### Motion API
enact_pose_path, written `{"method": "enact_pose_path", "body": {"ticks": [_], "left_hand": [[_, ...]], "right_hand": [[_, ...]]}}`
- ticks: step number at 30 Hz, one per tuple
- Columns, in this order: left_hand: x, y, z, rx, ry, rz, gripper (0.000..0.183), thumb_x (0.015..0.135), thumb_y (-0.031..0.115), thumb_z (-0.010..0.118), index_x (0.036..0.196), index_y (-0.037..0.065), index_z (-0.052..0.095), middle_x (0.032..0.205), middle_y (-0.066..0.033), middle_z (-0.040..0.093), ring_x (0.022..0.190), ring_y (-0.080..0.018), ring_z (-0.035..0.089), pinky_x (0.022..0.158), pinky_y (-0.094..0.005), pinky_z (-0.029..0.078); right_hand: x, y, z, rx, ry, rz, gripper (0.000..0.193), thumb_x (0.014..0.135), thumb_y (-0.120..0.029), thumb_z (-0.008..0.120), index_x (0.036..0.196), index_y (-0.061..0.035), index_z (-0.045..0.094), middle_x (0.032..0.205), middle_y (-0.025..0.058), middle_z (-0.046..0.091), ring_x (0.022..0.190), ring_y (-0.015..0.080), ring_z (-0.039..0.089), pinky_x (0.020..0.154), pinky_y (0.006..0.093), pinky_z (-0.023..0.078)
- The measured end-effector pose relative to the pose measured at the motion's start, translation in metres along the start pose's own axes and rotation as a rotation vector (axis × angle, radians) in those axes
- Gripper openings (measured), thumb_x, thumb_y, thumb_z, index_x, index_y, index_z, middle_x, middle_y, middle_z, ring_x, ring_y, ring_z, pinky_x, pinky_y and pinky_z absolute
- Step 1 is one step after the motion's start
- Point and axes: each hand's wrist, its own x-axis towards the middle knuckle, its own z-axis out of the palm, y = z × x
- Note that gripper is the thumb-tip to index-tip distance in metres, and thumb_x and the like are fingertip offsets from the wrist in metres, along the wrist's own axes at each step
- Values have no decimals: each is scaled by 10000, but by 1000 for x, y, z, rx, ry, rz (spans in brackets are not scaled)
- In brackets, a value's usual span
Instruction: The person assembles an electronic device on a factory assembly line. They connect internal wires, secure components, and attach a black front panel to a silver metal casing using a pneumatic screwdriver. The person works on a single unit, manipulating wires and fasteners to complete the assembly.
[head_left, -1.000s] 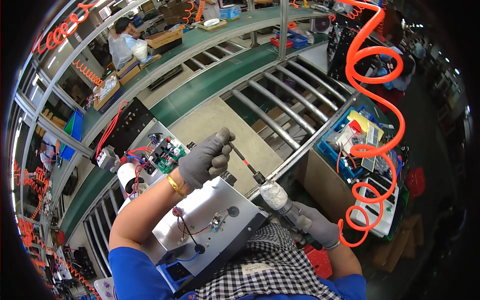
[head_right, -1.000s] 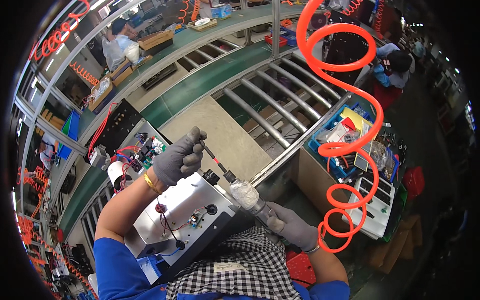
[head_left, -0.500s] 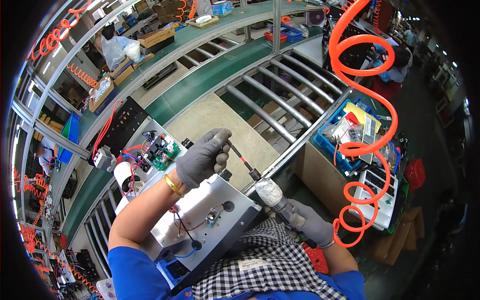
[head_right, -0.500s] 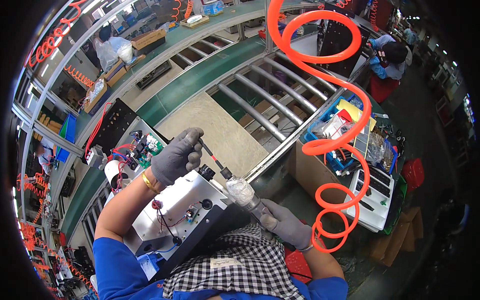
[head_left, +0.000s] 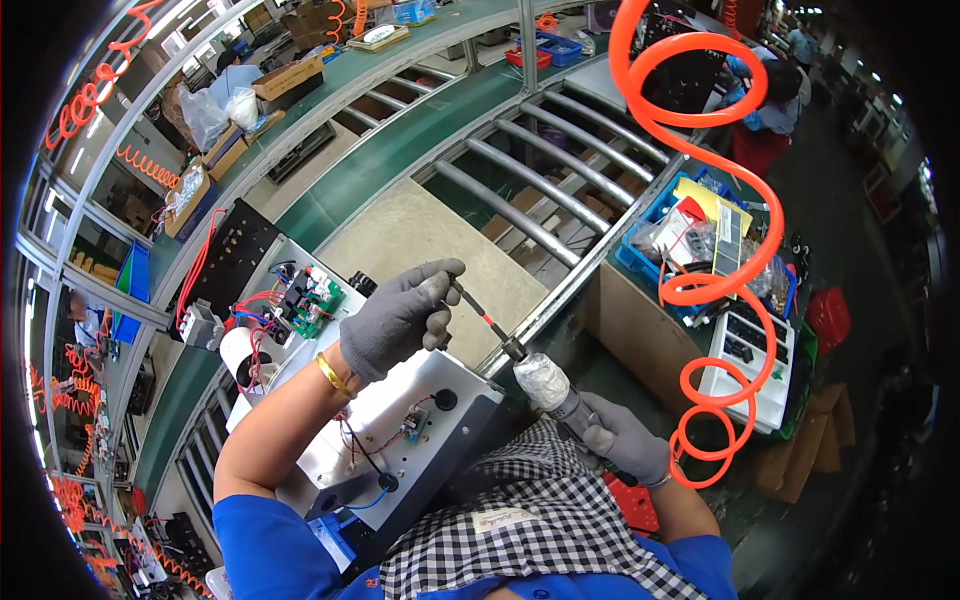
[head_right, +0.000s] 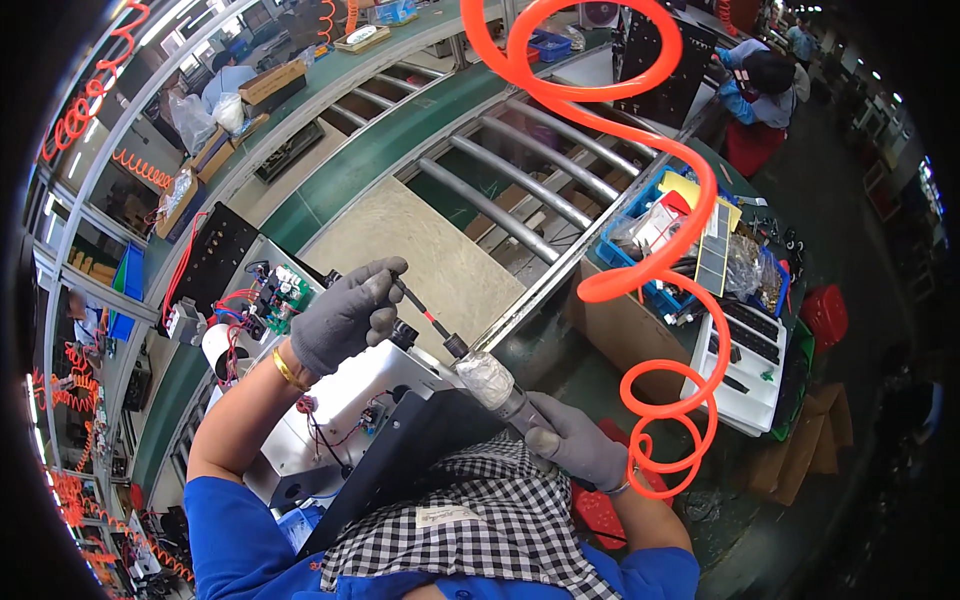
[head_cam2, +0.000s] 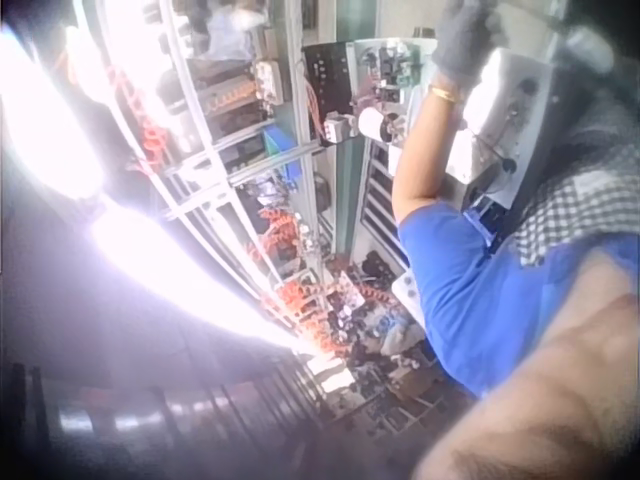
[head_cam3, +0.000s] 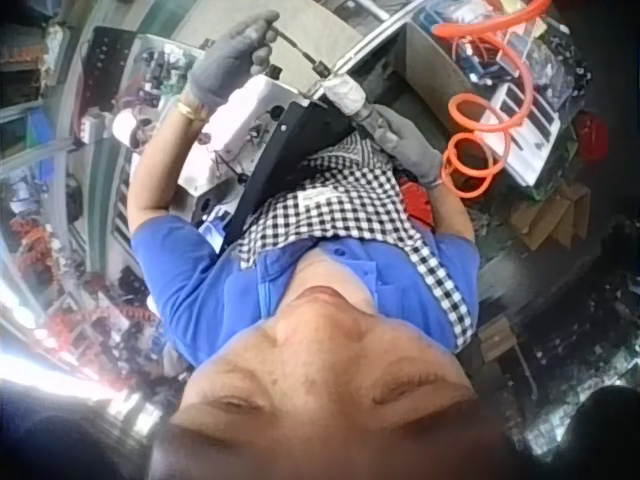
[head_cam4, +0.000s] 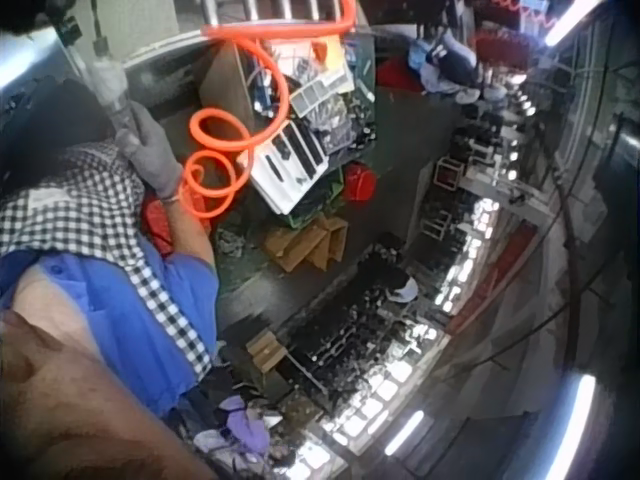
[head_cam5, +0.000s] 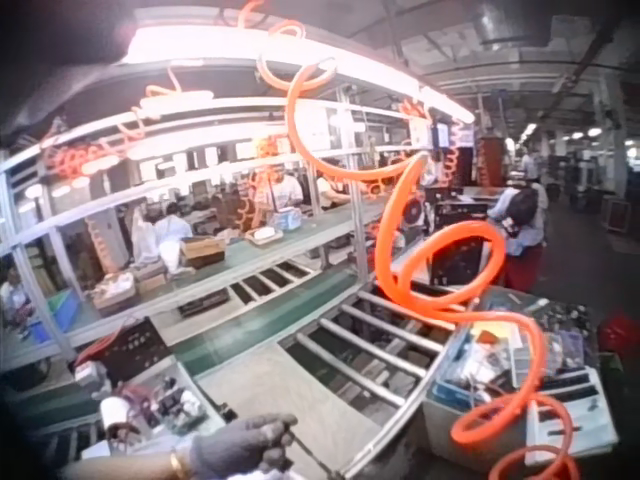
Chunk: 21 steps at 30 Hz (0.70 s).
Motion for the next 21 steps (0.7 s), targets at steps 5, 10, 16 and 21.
{"method": "enact_pose_path", "body": {"ticks": [5, 10, 16, 21], "left_hand": [[-2, -4, 6, 178, 48, -1, 385, 987, 289, 602, 1262, 39, 499, 829, -17, 525, 560, -86, 485, 451, -226, 415], [-8, -4, 17, 356, 30, 2, 509, 986, 331, 597, 1360, 17, 452, 779, -12, 502, 545, -79, 463, 427, -216, 397], [-42, 18, 51, 709, 35, 25, 548, 944, 361, 566, 1338, -14, 498, 769, 5, 528, 598, -73, 486, 518, -215, 407], [-57, 8, 71, 1218, -197, 3, 465, 843, 443, 675, 1194, 142, 626, 635, -38, 549, 608, -119, 545, 600, -314, 447]], "right_hand": [[-12, 5, 3, 35, 26, 1, 893, 853, -663, 622, 1392, 20, 418, 825, 20, 529, 622, 79, 511, 537, 237, 422], [-25, 15, 2, 87, 49, 20, 929, 828, -670, 648, 1402, 22, 414, 853, 17, 531, 637, 74, 509, 540, 233, 420], [-61, 22, -16, 47, 148, 134, 969, 746, -734, 681, 1323, 18, 477, 844, 28, 555, 605, 81, 528, 514, 245, 433], [-101, 41, -30, 27, 124, 329, 953, 745, -723, 688, 1320, 8, 485, 835, 28, 553, 605, 78, 527, 509, 242, 425]]}}
